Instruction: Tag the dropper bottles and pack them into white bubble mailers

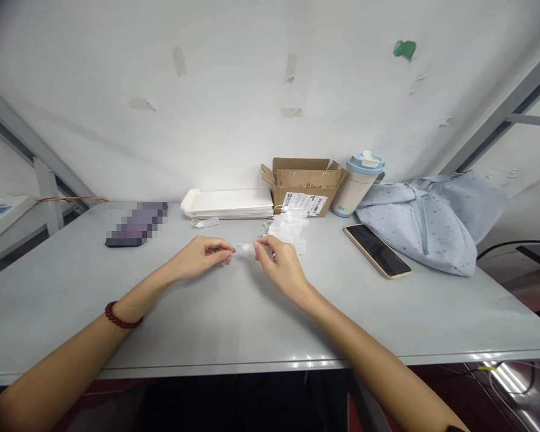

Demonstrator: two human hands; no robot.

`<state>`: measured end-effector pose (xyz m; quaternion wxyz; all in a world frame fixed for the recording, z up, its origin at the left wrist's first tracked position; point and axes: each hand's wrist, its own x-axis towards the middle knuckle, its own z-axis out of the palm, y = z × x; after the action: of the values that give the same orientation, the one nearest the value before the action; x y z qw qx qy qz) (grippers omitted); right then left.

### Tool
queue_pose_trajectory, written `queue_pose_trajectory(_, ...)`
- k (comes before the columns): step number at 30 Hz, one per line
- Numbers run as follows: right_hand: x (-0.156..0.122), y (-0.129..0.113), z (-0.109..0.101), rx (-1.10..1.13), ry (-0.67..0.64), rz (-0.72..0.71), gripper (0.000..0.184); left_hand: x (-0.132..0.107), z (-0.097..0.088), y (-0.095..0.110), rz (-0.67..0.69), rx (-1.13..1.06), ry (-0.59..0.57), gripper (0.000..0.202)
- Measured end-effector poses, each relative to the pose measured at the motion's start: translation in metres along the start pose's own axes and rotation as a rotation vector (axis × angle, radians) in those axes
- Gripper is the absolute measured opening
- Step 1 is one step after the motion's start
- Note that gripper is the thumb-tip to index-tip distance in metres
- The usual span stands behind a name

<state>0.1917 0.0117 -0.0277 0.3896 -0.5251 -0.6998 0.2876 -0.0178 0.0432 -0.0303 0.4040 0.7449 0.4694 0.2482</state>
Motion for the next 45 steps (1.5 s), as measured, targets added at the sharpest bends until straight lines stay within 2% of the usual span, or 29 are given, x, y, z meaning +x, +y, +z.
queue_pose_trajectory(8, 0.0008, -0.0017, -0.0020, 0.043, 0.025, 0.023, 0.029, 0.0001, -0.0032, 0.0037, -0.045, -0.197, -0.018, 0.027)
queue_pose_trajectory(13, 0.0007, -0.0040, -0.0031, 0.098, -0.014, 0.039, 0.031, 0.0007, -0.0047, 0.0027, -0.040, -0.267, -0.010, 0.028)
queue_pose_trajectory(19, 0.0000, -0.0043, -0.0026, 0.129, -0.035, 0.047, 0.032, 0.0012, -0.0058, 0.0011, -0.021, -0.339, -0.057, 0.026)
queue_pose_trajectory(26, -0.0002, -0.0039, -0.0026, 0.134, -0.046, 0.062, 0.033, 0.0002, -0.0053, 0.0029, -0.021, -0.328, -0.089, 0.025)
queue_pose_trajectory(45, -0.0018, -0.0057, -0.0028, 0.134, -0.044, 0.058, 0.032, -0.0001, -0.0052, 0.0038, -0.020, -0.317, -0.076, 0.029)
